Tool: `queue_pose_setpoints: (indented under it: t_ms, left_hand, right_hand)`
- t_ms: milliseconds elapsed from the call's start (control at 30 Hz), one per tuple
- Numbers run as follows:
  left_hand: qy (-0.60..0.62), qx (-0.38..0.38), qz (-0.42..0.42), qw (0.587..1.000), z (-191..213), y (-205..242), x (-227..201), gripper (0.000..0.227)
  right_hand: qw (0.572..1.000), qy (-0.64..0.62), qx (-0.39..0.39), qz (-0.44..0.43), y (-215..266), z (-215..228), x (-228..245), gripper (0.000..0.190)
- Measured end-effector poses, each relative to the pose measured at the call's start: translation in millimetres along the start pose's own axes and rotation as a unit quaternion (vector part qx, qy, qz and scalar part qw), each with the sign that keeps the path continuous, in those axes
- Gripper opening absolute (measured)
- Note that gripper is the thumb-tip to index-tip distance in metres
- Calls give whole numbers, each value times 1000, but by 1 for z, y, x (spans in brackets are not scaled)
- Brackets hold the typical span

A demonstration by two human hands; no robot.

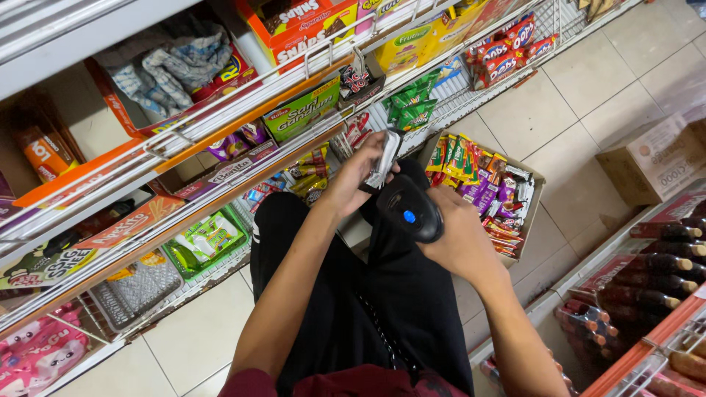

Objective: The person scans barcodes on packaged snack items using a handheld scanner and places them onto grocery shelves and into boxes.

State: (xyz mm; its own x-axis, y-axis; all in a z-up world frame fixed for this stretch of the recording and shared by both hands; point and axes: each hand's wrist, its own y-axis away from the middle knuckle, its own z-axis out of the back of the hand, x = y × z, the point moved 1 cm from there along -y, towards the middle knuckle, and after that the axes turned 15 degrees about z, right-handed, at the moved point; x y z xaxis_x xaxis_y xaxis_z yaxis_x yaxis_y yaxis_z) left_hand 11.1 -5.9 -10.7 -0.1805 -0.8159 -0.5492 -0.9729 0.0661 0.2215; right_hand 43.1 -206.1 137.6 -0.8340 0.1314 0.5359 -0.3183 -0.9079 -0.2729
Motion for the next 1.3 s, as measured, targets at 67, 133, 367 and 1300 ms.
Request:
queue_pose_setpoints:
  t_ms: [67, 133, 367, 1300]
  left_hand:
    - [-167, -102, -35, 980, 5, -6, 6, 49]
    - [-257, -154, -87, 950, 9, -11, 14, 46]
    - [-638, -393, -257, 611, 33, -73, -33, 38]
    - [-788, -452, 13, 418, 219, -231, -92, 56]
  right_hand:
    - [993, -40, -61, -94, 1, -6, -9, 44]
    - [986, -89, -102, -96, 0, -15, -23, 39]
    - [952, -189, -126, -205, 2, -32, -60, 18]
    - [922, -218, -192, -256, 36, -45, -158, 26]
